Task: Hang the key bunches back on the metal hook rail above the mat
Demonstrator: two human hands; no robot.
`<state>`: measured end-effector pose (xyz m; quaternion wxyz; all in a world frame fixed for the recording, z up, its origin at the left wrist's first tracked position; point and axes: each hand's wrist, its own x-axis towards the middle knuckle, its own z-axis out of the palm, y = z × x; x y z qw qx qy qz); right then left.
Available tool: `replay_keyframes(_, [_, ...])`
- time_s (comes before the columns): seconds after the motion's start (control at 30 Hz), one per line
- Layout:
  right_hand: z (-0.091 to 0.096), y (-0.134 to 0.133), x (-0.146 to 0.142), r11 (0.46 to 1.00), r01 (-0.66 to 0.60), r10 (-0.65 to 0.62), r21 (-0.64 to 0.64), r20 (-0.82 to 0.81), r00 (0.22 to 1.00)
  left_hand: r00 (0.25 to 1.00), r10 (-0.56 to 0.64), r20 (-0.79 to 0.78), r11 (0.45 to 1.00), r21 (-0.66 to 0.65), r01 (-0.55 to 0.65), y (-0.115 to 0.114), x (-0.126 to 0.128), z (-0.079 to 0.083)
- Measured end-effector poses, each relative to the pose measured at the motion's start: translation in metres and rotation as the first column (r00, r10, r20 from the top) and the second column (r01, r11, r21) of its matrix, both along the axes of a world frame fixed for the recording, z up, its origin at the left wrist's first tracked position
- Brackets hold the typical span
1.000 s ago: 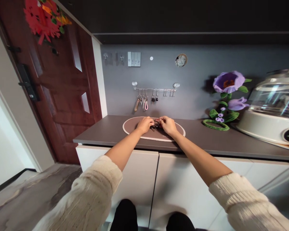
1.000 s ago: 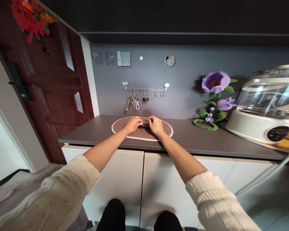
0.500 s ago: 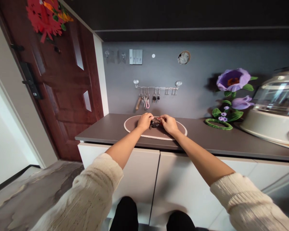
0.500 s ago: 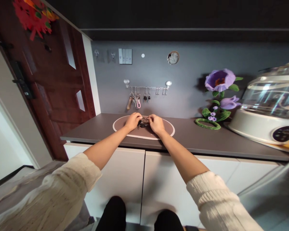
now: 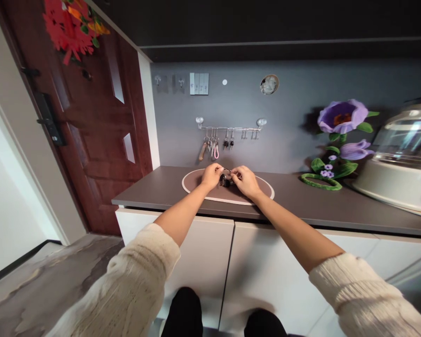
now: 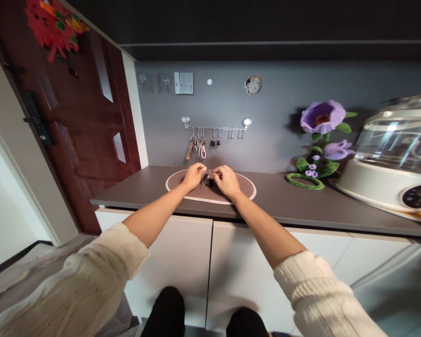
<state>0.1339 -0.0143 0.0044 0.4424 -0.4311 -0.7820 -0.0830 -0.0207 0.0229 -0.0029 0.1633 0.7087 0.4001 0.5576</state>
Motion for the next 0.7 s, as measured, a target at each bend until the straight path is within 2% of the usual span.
replay_keyframes(0.27, [-0.0026,0.0031,0.0006,1.000,0.003,-0.003,0.012,0.024,1.000,0.978,-0.105,0.181,0.988,-0.091,0.123,-0.0003,0.0017,-0.0001])
replay_keyframes(0.47, [-0.0004,-0.0004,-0.0003,1.000,-0.006,0.005,0.016,0.065,0.998,0.968,-0.139,0.211,0.983,-0.091,0.161,-0.0012,0.0022,0.0003])
replay_keyframes(0.7, [-0.0019,0.0038,0.0001,1.000,-0.023,0.023,-0.006,-0.001,1.000,0.939,-0.256,0.230,0.956,-0.083,0.281,0.0001,0.0029,-0.0012])
